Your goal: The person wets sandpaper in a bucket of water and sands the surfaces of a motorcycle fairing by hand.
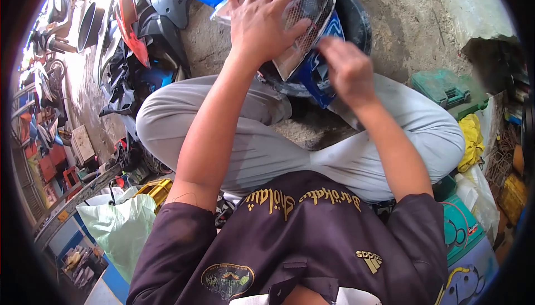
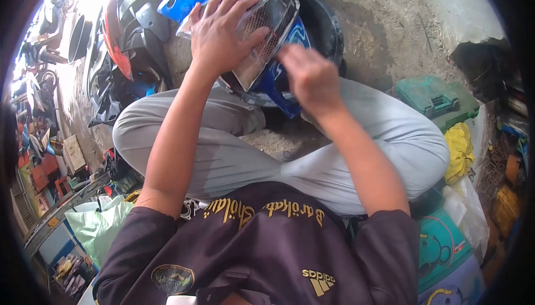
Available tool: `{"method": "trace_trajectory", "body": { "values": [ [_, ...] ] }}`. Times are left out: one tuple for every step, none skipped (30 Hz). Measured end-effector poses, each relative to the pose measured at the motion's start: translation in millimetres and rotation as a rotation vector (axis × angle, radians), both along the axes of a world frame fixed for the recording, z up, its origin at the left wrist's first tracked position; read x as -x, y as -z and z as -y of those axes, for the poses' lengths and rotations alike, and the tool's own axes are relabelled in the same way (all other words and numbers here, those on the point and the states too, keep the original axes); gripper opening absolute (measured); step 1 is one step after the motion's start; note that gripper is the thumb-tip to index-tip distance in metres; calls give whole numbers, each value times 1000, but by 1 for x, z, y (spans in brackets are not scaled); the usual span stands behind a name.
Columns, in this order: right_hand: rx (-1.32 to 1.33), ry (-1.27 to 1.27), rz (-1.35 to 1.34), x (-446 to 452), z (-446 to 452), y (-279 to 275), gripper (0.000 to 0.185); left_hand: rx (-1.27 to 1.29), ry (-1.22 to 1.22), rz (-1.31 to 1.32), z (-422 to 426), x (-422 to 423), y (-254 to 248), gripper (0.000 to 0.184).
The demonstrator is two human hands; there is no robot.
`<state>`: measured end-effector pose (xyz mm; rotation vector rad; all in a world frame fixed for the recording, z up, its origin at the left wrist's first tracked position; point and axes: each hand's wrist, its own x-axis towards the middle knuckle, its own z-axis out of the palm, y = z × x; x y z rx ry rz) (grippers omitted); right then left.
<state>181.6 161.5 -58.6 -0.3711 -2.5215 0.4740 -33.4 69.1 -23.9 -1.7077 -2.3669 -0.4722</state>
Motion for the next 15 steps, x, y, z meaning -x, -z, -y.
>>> {"method": "trace_trajectory", "body": {
  "values": [
    [-7, 69, 27, 3, -8, 0, 28, 14, 1, -21, -1, 0, -4, 68],
    [19, 123, -52, 9, -20, 9, 27, 25, 3, -42, -2, -1, -4, 69],
    [22, 121, -78, 11, -22, 11, 26, 11, 4, -47, -3, -1, -1, 68],
    [22, 120, -109, 11, -22, 10, 24, 8, 5, -35, -1, -1, 0, 68],
    [32, 83, -82, 7, -13, 7, 24, 2, 7, -27, 0, -1, 0, 68],
    [39, 46, -57, 3, 1, 0, 23, -7, 9, -22, -1, 0, -1, 68],
    [36, 15, -81, 1, 10, 2, 22, -11, 6, -28, -2, 1, -1, 68],
    [18, 48, -47, 1, 6, 2, 22, -12, 3, -32, -2, 1, 0, 68],
    [3, 82, -11, 2, -2, 4, 22, -12, 1, -34, -1, -1, 1, 68],
    [-9, 116, 27, 3, -10, 7, 21, -21, 8, -27, -1, -4, -4, 63],
    [0, 187, -31, 9, -20, 11, 19, -29, 16, -21, -2, -6, -10, 57],
    [76, 175, -77, 14, -28, 11, 19, -35, 25, -15, -3, -9, -18, 51],
    [98, 145, -72, 12, -27, 10, 20, 44, 21, 47, -2, -8, -22, 67],
    [116, 116, -67, 10, -26, 7, 20, 38, 22, 44, -1, -8, -21, 66],
    [102, 64, -50, 8, -20, 4, 21, 28, 22, 41, 0, -8, -19, 65]
  ]
}}
